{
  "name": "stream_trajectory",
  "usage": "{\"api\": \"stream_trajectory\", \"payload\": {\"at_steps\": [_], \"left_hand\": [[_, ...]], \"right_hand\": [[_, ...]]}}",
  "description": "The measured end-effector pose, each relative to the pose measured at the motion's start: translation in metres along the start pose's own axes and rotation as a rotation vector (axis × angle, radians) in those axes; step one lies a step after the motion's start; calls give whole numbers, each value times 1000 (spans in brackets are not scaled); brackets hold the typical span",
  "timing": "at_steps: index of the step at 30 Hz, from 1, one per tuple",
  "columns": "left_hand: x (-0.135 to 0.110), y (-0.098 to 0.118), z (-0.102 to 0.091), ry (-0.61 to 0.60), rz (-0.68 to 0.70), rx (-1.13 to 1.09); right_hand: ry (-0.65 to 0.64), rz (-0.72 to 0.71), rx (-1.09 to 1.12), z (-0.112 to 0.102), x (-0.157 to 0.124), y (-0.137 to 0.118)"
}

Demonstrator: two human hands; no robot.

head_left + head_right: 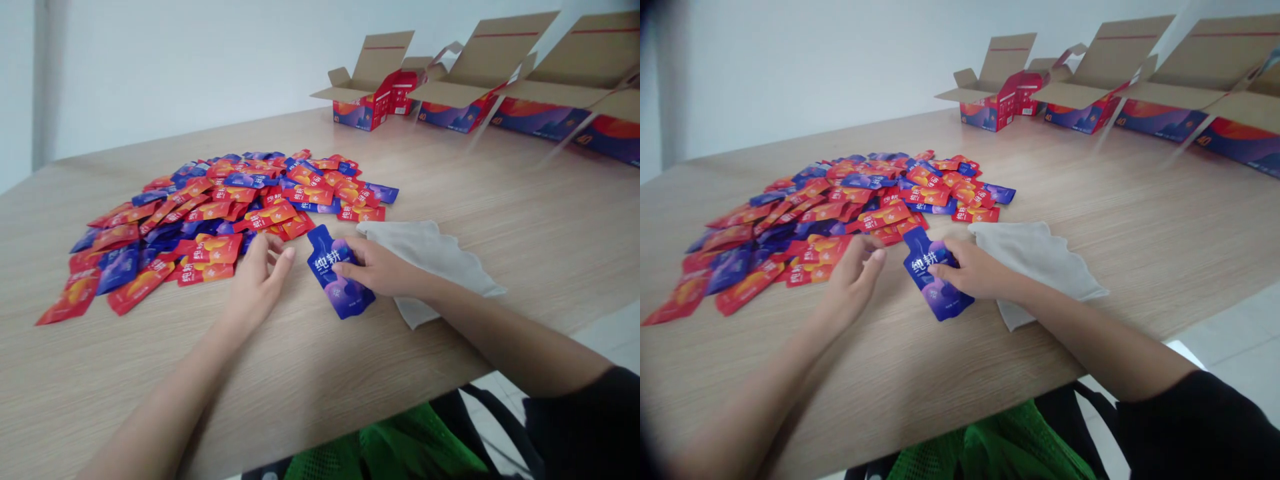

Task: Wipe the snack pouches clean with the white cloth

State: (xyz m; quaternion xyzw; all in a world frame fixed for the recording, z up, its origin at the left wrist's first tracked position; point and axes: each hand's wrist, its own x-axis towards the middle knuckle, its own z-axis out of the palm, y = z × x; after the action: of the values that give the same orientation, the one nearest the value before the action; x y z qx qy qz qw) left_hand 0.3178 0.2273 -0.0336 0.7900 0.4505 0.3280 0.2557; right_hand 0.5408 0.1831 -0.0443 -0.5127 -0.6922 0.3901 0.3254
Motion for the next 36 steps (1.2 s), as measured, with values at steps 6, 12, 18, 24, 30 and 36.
{"api": "stream_trajectory", "payload": {"at_steps": [6,12,18,24,30,36], "left_hand": [[-2,7,6,-392,-122,-288],[-14,15,18,-448,-136,-385],[-16,17,22,-491,-151,-484],[-15,15,23,-490,-194,-580],[-18,21,25,-414,-190,-616],[-18,17,26,-378,-251,-702]], "right_hand": [[-167,-42,225,16,-4,-4],[-116,-70,230,19,-2,-6],[-206,-109,193,14,-6,-10],[-150,-14,314,17,-12,-18],[10,-33,288,17,-5,-10],[-109,-12,243,18,-6,-8]]}}
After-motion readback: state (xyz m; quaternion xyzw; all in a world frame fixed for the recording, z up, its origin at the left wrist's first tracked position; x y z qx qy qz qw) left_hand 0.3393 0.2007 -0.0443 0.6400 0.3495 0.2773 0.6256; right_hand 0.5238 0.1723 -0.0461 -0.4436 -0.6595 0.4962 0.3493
